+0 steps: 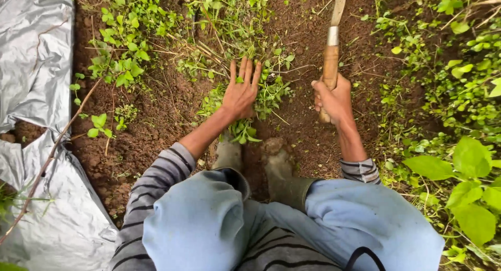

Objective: Cutting and pulling weeds from a field using a sickle and hands.

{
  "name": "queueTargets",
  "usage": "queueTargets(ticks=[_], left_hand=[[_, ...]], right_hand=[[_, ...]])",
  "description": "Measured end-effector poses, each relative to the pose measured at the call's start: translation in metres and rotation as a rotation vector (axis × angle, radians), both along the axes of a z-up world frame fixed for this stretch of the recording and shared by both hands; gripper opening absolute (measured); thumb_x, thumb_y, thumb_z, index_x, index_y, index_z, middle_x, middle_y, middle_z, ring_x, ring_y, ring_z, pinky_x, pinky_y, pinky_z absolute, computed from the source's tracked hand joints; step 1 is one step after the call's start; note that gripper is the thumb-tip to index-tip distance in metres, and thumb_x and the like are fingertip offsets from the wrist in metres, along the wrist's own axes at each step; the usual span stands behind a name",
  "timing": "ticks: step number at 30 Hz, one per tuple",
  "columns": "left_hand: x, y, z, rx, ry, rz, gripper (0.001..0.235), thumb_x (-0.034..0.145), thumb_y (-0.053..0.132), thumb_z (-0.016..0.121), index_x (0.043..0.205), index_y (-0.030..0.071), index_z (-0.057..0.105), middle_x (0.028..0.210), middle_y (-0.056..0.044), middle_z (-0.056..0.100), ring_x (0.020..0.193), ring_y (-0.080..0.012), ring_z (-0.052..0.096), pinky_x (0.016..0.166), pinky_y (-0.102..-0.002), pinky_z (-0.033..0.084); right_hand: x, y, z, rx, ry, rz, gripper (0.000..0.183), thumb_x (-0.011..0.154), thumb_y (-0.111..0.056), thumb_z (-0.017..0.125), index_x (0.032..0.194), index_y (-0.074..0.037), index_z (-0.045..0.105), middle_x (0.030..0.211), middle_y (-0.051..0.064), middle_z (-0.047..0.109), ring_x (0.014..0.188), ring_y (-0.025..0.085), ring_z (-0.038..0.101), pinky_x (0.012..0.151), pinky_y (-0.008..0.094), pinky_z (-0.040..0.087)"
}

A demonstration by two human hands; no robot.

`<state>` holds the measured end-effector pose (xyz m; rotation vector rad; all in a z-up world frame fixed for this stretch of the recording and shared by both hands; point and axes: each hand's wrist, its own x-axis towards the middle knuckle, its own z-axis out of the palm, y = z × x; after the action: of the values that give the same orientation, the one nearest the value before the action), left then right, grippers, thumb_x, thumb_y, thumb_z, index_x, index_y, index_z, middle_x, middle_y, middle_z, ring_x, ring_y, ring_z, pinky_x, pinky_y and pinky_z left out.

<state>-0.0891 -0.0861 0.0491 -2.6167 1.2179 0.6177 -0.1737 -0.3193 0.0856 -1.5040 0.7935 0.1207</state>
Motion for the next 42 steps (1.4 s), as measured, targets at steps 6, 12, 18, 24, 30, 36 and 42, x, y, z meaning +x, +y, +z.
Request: queueTargets(ticks=[6,12,18,24,30,36,42], left_hand=[[0.031,0.002,-0.052,-0.105,0.043,0.051,0.093,0.065,0.021,0.08,0.149,0.006,0.043,0.141,-0.022,0.05,0.132,-0.0353,0.05,0.116,-0.056,0.027],[0.066,0.054,-0.095,-0.004,-0.258,-0.022,0.068,0.075,0.017,0.077,0.138,0.011,0.055,0.124,-0.015,0.066,0.117,-0.0289,0.059,0.102,-0.049,0.033],[0.039,0.042,-0.063,-0.053,-0.137,0.081,0.07,0.073,0.003,0.074,0.139,0.009,0.052,0.128,-0.015,0.064,0.121,-0.0272,0.053,0.108,-0.047,0.033],[0.022,0.056,-0.091,-0.141,-0.058,0.254,0.071,0.071,0.0,0.077,0.138,0.007,0.053,0.131,-0.016,0.058,0.124,-0.0242,0.051,0.115,-0.048,0.024],[0.03,0.067,-0.091,-0.214,-0.054,0.151,0.081,0.066,-0.007,0.077,0.139,0.012,0.047,0.126,-0.015,0.053,0.123,-0.0271,0.049,0.116,-0.049,0.02],[0.041,0.08,-0.08,-0.221,0.025,0.129,0.089,0.065,-0.009,0.078,0.14,0.023,0.042,0.133,-0.013,0.05,0.127,-0.0282,0.047,0.121,-0.052,0.013],[0.037,0.089,-0.07,-0.173,0.025,0.055,0.086,0.072,-0.013,0.07,0.143,0.027,0.043,0.137,-0.009,0.048,0.132,-0.0259,0.044,0.124,-0.052,0.011]], right_hand=[[0.01,0.019,0.009,0.116,0.105,0.021,0.029,0.105,-0.033,0.059,0.11,-0.005,0.052,0.065,0.0,0.05,0.048,0.007,0.053,0.039,0.027,0.05],[-0.014,0.021,-0.015,0.217,0.233,0.057,0.017,0.094,-0.017,0.066,0.098,-0.002,0.057,0.064,0.001,0.05,0.048,0.008,0.05,0.04,0.029,0.048],[0.014,0.039,-0.044,-0.006,0.073,0.038,0.008,0.099,-0.012,0.058,0.099,-0.004,0.055,0.063,0.002,0.057,0.045,0.011,0.058,0.037,0.026,0.051],[-0.01,0.05,-0.042,-0.043,0.142,0.205,0.004,0.096,-0.006,0.056,0.098,-0.002,0.057,0.062,0.007,0.06,0.044,0.016,0.059,0.037,0.029,0.053],[-0.004,0.051,-0.031,-0.028,0.136,0.268,0.003,0.092,-0.002,0.054,0.091,0.0,0.056,0.057,0.006,0.055,0.04,0.016,0.055,0.036,0.03,0.049],[0.022,0.05,-0.034,-0.029,0.031,-0.031,0.005,0.093,-0.004,0.053,0.097,-0.006,0.055,0.062,-0.001,0.056,0.045,0.01,0.055,0.041,0.026,0.052],[-0.013,0.044,-0.023,0.016,0.266,0.248,0.013,0.095,-0.003,0.055,0.107,0.001,0.057,0.065,0.004,0.057,0.047,0.014,0.055,0.04,0.029,0.053]])
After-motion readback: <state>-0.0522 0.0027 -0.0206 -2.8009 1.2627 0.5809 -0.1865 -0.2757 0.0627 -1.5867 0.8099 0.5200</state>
